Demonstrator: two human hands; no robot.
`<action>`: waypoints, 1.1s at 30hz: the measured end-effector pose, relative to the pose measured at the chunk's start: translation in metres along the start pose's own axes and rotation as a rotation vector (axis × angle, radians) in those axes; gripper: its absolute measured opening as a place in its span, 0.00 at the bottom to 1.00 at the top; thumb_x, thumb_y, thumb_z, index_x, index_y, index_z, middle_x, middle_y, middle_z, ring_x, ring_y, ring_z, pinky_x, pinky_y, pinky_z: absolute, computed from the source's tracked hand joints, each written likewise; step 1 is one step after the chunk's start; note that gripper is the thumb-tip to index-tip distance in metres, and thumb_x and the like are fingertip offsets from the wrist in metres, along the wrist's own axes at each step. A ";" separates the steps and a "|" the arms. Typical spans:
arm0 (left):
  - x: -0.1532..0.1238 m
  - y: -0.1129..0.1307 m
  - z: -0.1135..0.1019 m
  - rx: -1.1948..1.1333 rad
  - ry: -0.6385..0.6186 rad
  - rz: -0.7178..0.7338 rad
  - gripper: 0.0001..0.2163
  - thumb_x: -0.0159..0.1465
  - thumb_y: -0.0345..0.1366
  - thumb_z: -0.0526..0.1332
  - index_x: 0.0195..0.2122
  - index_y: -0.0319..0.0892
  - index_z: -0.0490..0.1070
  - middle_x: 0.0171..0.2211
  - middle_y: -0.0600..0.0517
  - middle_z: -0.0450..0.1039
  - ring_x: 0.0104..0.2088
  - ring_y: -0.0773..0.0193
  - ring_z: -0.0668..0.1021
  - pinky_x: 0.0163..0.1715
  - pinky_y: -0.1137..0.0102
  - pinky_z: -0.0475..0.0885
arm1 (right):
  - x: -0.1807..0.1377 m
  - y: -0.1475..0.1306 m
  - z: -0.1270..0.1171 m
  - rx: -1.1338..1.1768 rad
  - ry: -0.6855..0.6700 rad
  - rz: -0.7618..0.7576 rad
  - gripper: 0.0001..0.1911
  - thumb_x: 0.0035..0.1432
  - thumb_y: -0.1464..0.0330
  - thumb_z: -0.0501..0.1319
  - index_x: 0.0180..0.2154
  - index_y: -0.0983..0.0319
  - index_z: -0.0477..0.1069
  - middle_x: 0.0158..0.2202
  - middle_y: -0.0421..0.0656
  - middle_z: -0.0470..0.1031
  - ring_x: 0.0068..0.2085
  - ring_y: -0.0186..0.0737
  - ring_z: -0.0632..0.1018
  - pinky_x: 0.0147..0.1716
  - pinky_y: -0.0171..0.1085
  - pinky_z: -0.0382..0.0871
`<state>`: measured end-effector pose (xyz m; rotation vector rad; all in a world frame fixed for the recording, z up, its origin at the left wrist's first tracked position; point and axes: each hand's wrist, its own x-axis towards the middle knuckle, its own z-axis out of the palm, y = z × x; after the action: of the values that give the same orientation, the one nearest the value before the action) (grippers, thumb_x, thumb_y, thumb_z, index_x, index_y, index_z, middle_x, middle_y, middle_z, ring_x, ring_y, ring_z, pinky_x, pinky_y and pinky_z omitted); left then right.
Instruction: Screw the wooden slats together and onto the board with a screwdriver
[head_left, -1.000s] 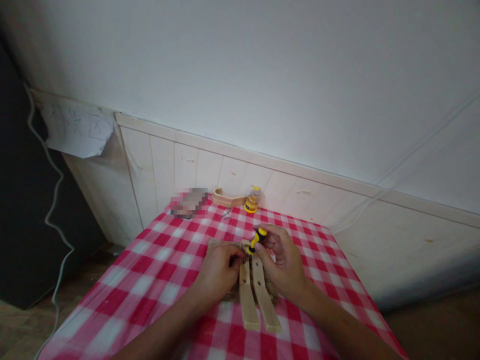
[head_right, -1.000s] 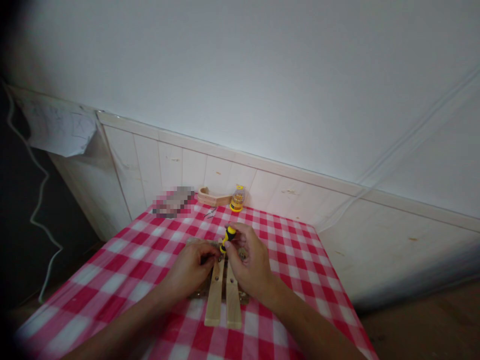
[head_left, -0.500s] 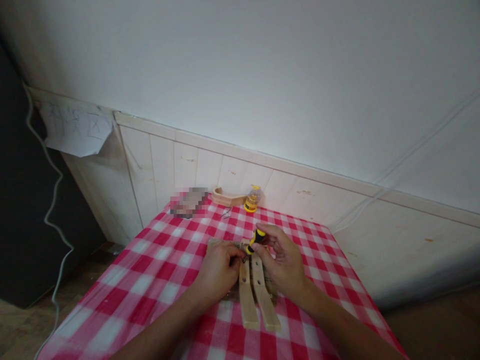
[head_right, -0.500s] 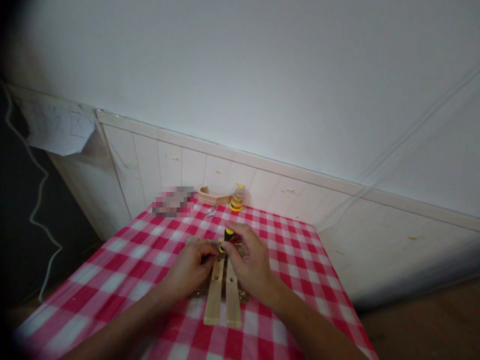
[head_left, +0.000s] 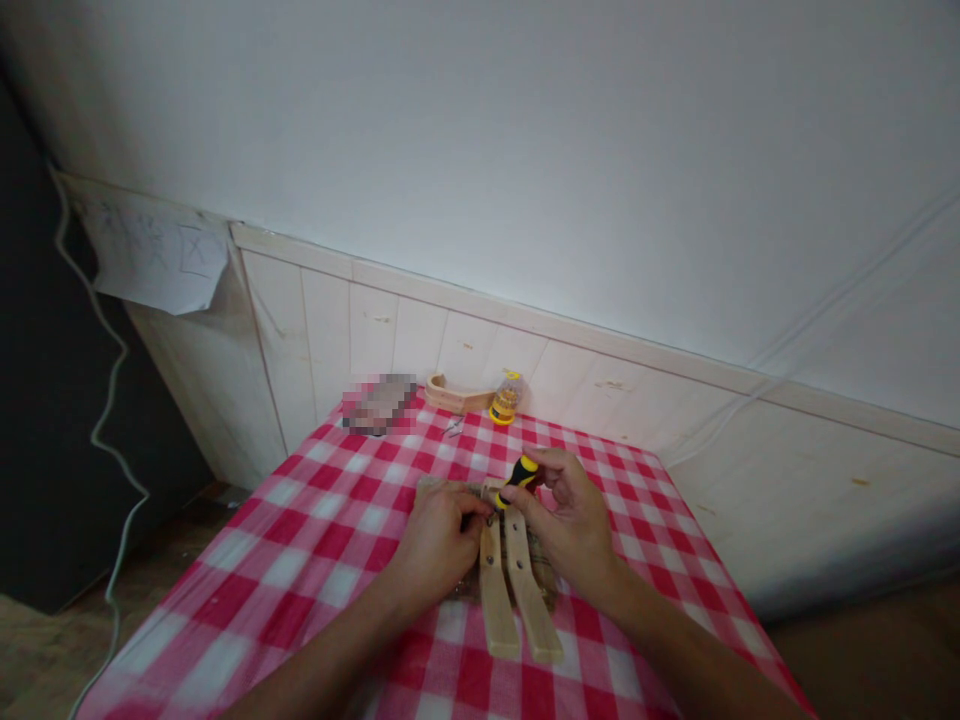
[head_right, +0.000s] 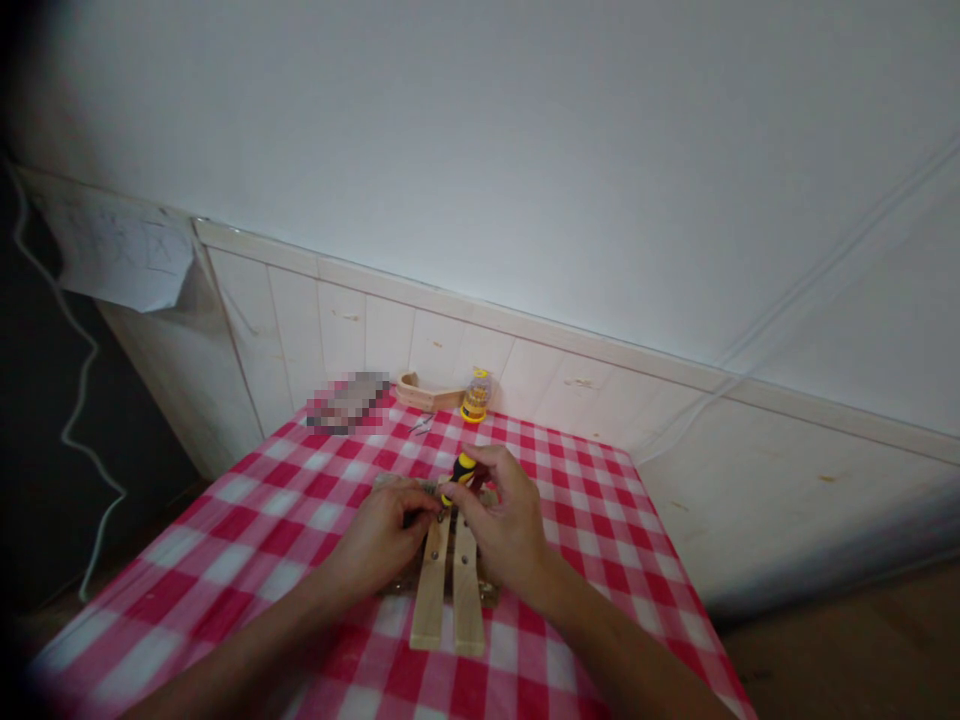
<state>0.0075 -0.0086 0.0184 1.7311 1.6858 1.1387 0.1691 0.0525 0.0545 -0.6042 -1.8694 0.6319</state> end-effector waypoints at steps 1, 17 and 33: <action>0.000 0.000 0.000 -0.002 0.000 0.003 0.12 0.61 0.27 0.59 0.34 0.46 0.84 0.36 0.51 0.83 0.40 0.56 0.80 0.47 0.62 0.69 | 0.000 0.001 0.000 0.000 0.005 0.003 0.19 0.57 0.72 0.71 0.48 0.53 0.73 0.38 0.39 0.78 0.37 0.38 0.80 0.37 0.36 0.76; -0.001 0.008 -0.004 0.011 0.007 -0.048 0.11 0.59 0.25 0.58 0.32 0.43 0.81 0.36 0.51 0.83 0.41 0.55 0.79 0.48 0.60 0.66 | -0.003 -0.006 -0.002 -0.044 -0.093 0.016 0.21 0.64 0.71 0.63 0.58 0.54 0.71 0.48 0.47 0.80 0.45 0.44 0.82 0.46 0.44 0.80; 0.000 0.009 -0.004 0.008 -0.001 -0.064 0.09 0.59 0.26 0.60 0.30 0.43 0.80 0.36 0.51 0.83 0.41 0.55 0.80 0.48 0.60 0.67 | 0.001 -0.007 -0.002 -0.043 -0.064 -0.026 0.17 0.61 0.70 0.67 0.52 0.54 0.74 0.42 0.43 0.80 0.40 0.41 0.81 0.42 0.41 0.79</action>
<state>0.0099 -0.0109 0.0281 1.6699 1.7347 1.1040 0.1702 0.0478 0.0606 -0.5930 -1.9519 0.6012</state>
